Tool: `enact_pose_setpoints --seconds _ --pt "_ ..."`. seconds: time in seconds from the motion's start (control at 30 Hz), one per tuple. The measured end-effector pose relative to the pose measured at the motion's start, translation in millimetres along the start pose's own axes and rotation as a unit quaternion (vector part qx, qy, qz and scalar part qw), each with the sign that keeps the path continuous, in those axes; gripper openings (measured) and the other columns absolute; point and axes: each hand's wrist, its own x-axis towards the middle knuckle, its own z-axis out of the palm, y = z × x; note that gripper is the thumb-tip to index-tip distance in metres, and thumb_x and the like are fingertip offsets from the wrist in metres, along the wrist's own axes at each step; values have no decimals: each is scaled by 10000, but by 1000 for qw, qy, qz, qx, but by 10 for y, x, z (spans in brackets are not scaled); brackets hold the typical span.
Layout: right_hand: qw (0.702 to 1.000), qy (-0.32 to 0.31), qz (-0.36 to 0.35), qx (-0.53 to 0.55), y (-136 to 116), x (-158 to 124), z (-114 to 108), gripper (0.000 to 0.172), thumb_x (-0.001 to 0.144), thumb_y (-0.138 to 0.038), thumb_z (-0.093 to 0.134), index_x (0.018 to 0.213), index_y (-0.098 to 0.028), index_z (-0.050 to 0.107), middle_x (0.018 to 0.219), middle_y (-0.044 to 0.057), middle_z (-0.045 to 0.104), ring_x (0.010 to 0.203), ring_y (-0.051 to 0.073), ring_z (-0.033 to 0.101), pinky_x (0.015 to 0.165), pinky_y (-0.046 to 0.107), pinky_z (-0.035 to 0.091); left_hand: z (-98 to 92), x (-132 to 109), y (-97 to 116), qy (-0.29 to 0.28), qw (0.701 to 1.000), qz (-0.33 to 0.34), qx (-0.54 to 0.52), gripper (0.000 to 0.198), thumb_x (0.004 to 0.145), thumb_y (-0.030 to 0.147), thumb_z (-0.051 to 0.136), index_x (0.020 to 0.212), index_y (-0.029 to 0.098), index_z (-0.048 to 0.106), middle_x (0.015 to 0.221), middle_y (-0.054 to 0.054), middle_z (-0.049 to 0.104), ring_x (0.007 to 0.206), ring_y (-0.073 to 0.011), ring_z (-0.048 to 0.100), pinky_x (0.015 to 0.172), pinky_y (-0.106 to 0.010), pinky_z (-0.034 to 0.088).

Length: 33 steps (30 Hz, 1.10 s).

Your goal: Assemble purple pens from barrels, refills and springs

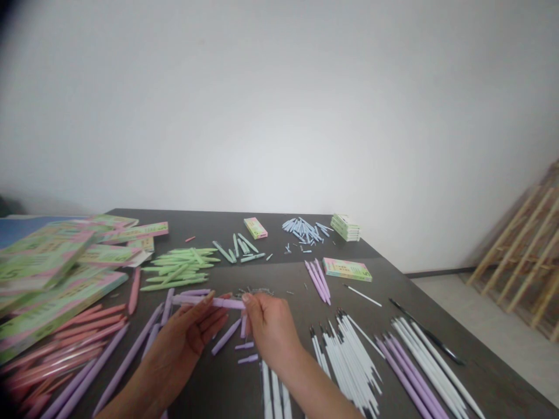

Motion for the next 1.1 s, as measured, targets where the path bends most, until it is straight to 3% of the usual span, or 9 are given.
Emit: enact_pose_setpoints --seconds 0.1,0.23,0.33,0.4,0.57,0.7,0.8,0.93,1.1 --pt "1000 11 -17 16 -23 1 8 195 811 -353 563 885 -173 576 541 -56 535 398 77 446 415 178 313 -6 15 -4 4 1000 5 10 88 730 62 625 672 128 620 700 -76 722 644 -178 688 612 -277 579" --pt "999 4 3 -33 -62 -16 12 352 899 -377 393 670 -171 562 418 -51 467 371 87 431 423 190 308 -10 16 1 4 1000 14 24 62 710 77 652 680 125 627 710 -78 720 627 -175 684 600 -276 576" --pt "999 14 -26 -30 -101 -37 12 142 832 -304 523 836 -175 583 500 -57 507 446 98 474 453 189 316 -13 1 7 5 999 31 33 61 696 88 670 680 129 627 684 -58 711 609 -158 674 594 -259 570" --pt "999 12 -33 -34 -116 -46 16 101 800 -269 559 824 -176 591 542 -47 530 482 101 486 467 191 315 -14 -14 9 3 998 40 40 60 682 102 687 679 124 631 684 -58 708 614 -155 670 597 -256 567" --pt "999 -33 33 -3 -81 -33 60 445 900 -414 354 581 -161 533 408 -43 439 381 87 407 442 203 311 -5 -29 13 -4 996 68 65 128 626 139 740 703 119 639 702 -51 700 668 -168 667 629 -259 560" --pt "996 -41 15 78 -68 -28 87 215 788 -369 572 783 -155 583 513 -64 457 460 83 410 450 189 299 4 -20 18 12 992 89 84 159 601 174 759 680 129 628 656 -24 681 637 -161 656 616 -257 552" --pt "992 -44 40 116 -78 -38 103 261 765 -391 597 675 -147 579 486 -55 472 450 74 390 447 191 275 15 -31 36 18 990 99 101 186 574 186 775 672 130 628 635 -14 675 625 -152 651 626 -252 545" --pt "965 -108 121 205 -60 -51 139 464 724 -589 549 571 -151 536 372 -63 430 323 52 319 366 192 221 26 -51 73 12 986 108 125 203 556 230 784 640 135 626 599 -5 672 605 -153 648 648 -263 535" --pt "915 -203 195 290 -47 -56 141 481 696 -625 550 666 -145 544 362 -95 372 268 48 279 314 196 274 19 -40 85 7 981 111 156 215 571 268 773 589 138 604 556 -8 662 563 -155 635 603 -266 524"
